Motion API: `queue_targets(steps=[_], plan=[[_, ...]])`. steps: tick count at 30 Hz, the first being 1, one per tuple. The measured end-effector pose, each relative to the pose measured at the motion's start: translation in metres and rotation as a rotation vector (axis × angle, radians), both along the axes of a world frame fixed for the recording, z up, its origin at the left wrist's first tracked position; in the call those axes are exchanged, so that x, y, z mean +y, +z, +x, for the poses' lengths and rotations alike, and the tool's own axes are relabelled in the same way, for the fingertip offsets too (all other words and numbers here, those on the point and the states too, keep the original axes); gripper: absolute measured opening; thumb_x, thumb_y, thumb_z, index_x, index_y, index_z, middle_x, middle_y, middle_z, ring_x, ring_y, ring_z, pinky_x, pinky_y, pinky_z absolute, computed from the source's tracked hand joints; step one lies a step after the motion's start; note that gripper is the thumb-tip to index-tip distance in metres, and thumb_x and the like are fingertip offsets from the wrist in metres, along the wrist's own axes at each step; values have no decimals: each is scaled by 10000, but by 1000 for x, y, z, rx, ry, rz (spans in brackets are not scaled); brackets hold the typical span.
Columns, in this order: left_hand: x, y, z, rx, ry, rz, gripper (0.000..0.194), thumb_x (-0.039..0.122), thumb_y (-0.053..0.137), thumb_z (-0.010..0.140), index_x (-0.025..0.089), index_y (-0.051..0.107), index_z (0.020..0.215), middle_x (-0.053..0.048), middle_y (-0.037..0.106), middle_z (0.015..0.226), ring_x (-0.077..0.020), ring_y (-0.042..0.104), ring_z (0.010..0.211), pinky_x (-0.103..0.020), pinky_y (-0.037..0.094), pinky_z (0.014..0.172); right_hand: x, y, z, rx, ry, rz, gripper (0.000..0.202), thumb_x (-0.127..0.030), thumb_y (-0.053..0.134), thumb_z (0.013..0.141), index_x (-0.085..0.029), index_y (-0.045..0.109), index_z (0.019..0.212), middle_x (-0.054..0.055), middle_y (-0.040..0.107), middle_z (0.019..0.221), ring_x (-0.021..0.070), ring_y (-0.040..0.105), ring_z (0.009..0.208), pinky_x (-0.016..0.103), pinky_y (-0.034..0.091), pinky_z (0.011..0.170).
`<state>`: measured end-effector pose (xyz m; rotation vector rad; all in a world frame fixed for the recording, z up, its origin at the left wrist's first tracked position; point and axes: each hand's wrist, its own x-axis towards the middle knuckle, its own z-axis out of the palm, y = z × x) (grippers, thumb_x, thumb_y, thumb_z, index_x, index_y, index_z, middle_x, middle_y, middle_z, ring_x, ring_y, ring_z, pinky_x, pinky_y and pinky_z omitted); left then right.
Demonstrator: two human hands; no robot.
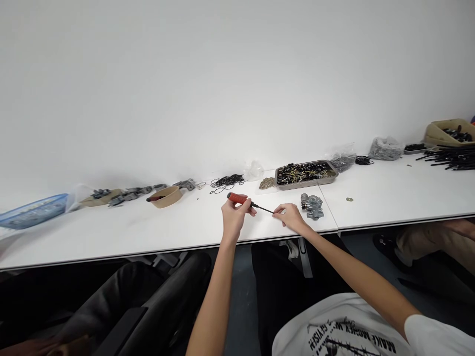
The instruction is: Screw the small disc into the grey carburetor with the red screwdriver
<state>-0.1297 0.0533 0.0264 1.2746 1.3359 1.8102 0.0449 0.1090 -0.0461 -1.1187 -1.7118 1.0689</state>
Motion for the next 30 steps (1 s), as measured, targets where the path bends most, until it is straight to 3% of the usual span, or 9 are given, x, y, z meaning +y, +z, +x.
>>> queue_targets(steps=[4,9,14,20,25,30], plan=[[3,13,0,65,-94,-26,289,235,784,718,154,628,947,28,602,606,-166,625,445,-294,548,466,-1,-2,2,43,75,-26,65,-209,755,765,-152,742,737,-17,645,577,77,509,404,219,387,489],[9,18,-1,64,-96,69,619,133,771,682,253,536,1242,51,639,761,-113,626,490,-213,524,447,-7,-1,1,172,155,-128,121,-255,786,723,-144,737,725,-7,633,562,84,495,414,219,352,443],[12,26,6,109,-133,85,596,154,785,682,259,580,1231,13,667,848,-101,614,520,-182,480,416,-13,0,-1,185,174,-191,143,-251,811,703,-136,727,711,-27,564,466,79,459,418,206,309,425],[11,33,14,78,-103,166,540,195,806,692,255,637,1202,-20,674,910,-99,599,543,-189,453,400,-17,5,5,258,205,-204,195,-279,861,665,-137,735,713,21,662,608,101,550,562,202,375,482],[8,38,16,28,-86,173,525,243,801,729,251,623,1223,-29,670,923,-107,622,558,-196,464,412,-27,21,14,199,215,-134,205,-322,849,709,-144,755,750,36,697,672,120,578,588,234,424,542],[17,31,7,-18,-88,180,519,335,798,767,222,603,1235,-20,670,838,-107,610,523,-207,445,418,-45,59,55,-62,118,111,394,-387,888,688,-209,783,1024,54,768,978,133,627,696,259,492,642]])
